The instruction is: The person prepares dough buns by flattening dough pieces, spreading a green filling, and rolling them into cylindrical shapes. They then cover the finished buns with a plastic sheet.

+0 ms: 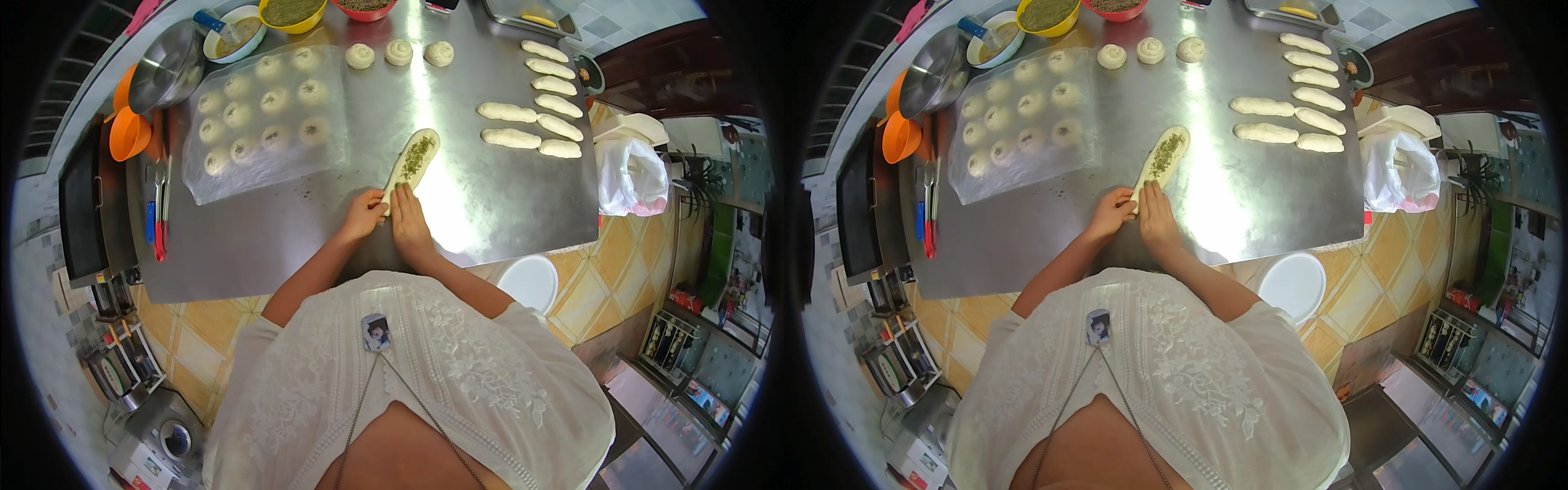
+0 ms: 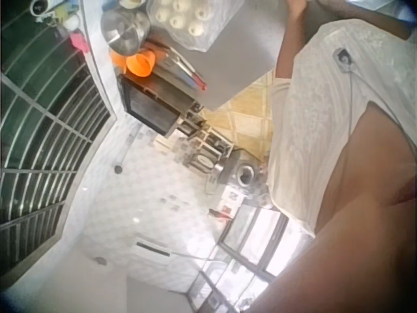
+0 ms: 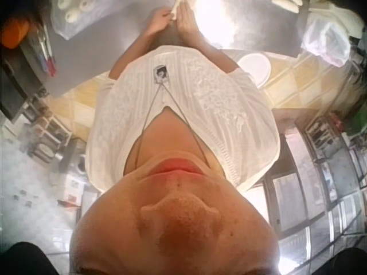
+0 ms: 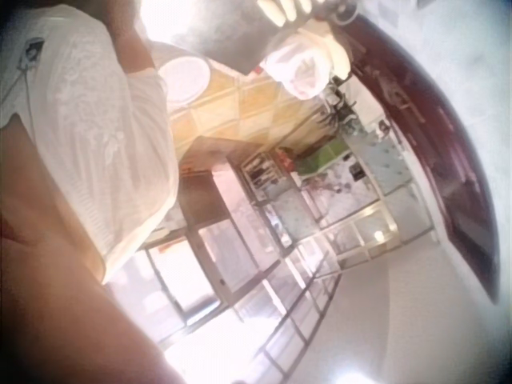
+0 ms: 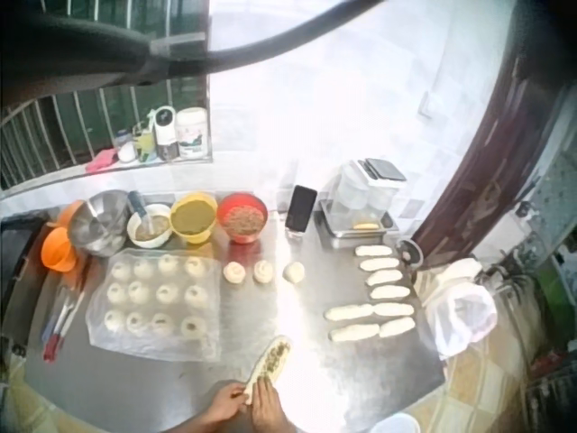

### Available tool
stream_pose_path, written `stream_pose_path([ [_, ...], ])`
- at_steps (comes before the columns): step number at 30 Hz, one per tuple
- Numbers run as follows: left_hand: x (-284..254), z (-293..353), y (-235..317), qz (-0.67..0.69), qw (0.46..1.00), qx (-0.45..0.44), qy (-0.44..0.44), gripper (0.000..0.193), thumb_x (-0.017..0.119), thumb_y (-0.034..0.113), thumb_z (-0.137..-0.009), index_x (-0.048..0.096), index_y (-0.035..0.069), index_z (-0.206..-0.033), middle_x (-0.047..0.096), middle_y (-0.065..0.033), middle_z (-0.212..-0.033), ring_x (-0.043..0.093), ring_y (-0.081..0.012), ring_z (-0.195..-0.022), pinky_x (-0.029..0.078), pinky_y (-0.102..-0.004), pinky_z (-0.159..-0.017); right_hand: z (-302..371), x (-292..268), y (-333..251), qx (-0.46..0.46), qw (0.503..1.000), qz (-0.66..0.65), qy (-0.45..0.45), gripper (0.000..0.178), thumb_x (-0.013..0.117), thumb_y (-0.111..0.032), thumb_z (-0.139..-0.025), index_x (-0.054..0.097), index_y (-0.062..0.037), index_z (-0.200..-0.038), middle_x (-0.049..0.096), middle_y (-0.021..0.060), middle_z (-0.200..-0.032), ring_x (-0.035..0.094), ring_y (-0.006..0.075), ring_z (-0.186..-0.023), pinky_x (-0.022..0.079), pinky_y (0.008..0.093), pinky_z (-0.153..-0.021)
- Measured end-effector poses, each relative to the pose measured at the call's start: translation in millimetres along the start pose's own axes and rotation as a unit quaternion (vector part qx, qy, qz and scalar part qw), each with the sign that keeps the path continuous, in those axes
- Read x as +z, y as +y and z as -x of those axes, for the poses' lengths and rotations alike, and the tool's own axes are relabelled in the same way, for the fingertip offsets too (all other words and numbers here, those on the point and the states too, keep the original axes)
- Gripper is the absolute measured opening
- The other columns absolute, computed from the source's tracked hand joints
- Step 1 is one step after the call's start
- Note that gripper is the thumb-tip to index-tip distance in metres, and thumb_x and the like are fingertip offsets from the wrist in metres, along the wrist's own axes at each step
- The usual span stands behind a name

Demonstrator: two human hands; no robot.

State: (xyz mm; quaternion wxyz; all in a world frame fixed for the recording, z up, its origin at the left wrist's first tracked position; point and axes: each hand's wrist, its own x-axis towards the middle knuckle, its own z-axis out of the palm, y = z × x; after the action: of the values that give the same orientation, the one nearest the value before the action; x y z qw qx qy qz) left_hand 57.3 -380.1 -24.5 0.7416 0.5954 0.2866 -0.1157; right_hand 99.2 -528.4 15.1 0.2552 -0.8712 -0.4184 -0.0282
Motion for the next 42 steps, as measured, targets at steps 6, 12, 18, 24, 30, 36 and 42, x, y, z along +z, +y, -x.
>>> stream_pose_path([
  [6, 0.6, 9.2, 12.0, 0.029, 0.999, -0.009, -0.024, 0.027, 0.057, 0.009, -0.092, 0.053, 0.003, -0.118, 0.063, -0.0066, -0.105, 0.064, -0.0147, -0.092, 0.049, -0.0236, -0.074, -67.4, -38.1, 50.6, 0.075, 0.997, -0.022, 0.023, 0.047, 0.050, 0.002, -0.079, 0.047, 0.0072, -0.126, 0.049, 0.0242, -0.131, 0.045, 0.0387, -0.123, 0.038, 0.0409, -0.102],
  [12, -0.3, 12.1, 12.5, 0.047, 0.999, -0.012, -0.023, 0.025, 0.055, 0.008, -0.093, 0.053, 0.003, -0.116, 0.063, -0.0065, -0.105, 0.064, -0.0149, -0.092, 0.049, -0.0238, -0.076, -34.9, -0.6, 31.7, 0.012, 0.998, 0.051, 0.030, 0.050, 0.052, -0.001, -0.080, 0.044, 0.0152, -0.126, 0.043, 0.0274, -0.135, 0.039, 0.0400, -0.130, 0.034, 0.0439, -0.107],
  [18, -7.7, 4.7, -4.8, 0.077, 0.996, -0.006, -0.041, 0.023, 0.053, 0.007, -0.093, 0.055, 0.005, -0.116, 0.061, -0.0035, -0.101, 0.059, -0.0118, -0.089, 0.050, -0.0261, -0.077, 2.5, -4.0, -13.9, -0.027, 0.999, 0.007, 0.040, 0.039, 0.052, 0.001, -0.078, 0.053, 0.0127, -0.116, 0.054, 0.0271, -0.120, 0.052, 0.0412, -0.116, 0.043, 0.0457, -0.098],
  [24, -5.3, 13.8, 12.2, 0.051, 0.998, -0.026, -0.035, 0.025, 0.050, 0.006, -0.094, 0.053, 0.004, -0.118, 0.062, -0.0076, -0.109, 0.063, -0.0159, -0.098, 0.049, -0.0265, -0.079, -73.5, -31.7, 38.7, 0.196, 0.967, -0.162, 0.004, 0.024, 0.054, 0.005, -0.074, 0.062, 0.0018, -0.096, 0.063, 0.0206, -0.097, 0.060, 0.0373, -0.092, 0.048, 0.0437, -0.081],
  [30, -5.9, 15.5, 18.1, 0.034, 0.998, -0.021, -0.053, 0.026, 0.050, 0.008, -0.094, 0.051, 0.004, -0.120, 0.063, -0.0084, -0.110, 0.064, -0.0174, -0.098, 0.048, -0.0258, -0.079, -112.2, -35.4, 94.1, 0.162, 0.986, -0.048, -0.010, 0.030, 0.054, 0.008, -0.073, 0.062, 0.0023, -0.102, 0.059, 0.0190, -0.109, 0.055, 0.0357, -0.104, 0.046, 0.0413, -0.087],
  [36, -6.9, 11.1, 14.0, 0.028, 0.998, -0.034, -0.047, 0.026, 0.050, 0.008, -0.094, 0.050, 0.004, -0.120, 0.064, -0.0079, -0.108, 0.065, -0.0169, -0.097, 0.049, -0.0267, -0.078, -66.2, -13.8, 58.6, 0.116, 0.993, 0.021, 0.022, 0.054, 0.050, 0.007, -0.080, 0.042, 0.0049, -0.134, 0.043, 0.0243, -0.138, 0.040, 0.0382, -0.130, 0.034, 0.0435, -0.106],
  [42, -5.8, 10.9, 19.3, 0.049, 0.996, -0.052, -0.058, 0.024, 0.050, 0.010, -0.094, 0.052, 0.005, -0.117, 0.066, -0.0075, -0.106, 0.065, -0.0162, -0.095, 0.049, -0.0276, -0.079, -117.9, -36.9, 117.3, 0.250, 0.956, -0.130, 0.078, 0.026, 0.051, -0.003, -0.087, 0.064, -0.0005, -0.110, 0.067, 0.0206, -0.101, 0.065, 0.0310, -0.093, 0.049, 0.0401, -0.083],
])
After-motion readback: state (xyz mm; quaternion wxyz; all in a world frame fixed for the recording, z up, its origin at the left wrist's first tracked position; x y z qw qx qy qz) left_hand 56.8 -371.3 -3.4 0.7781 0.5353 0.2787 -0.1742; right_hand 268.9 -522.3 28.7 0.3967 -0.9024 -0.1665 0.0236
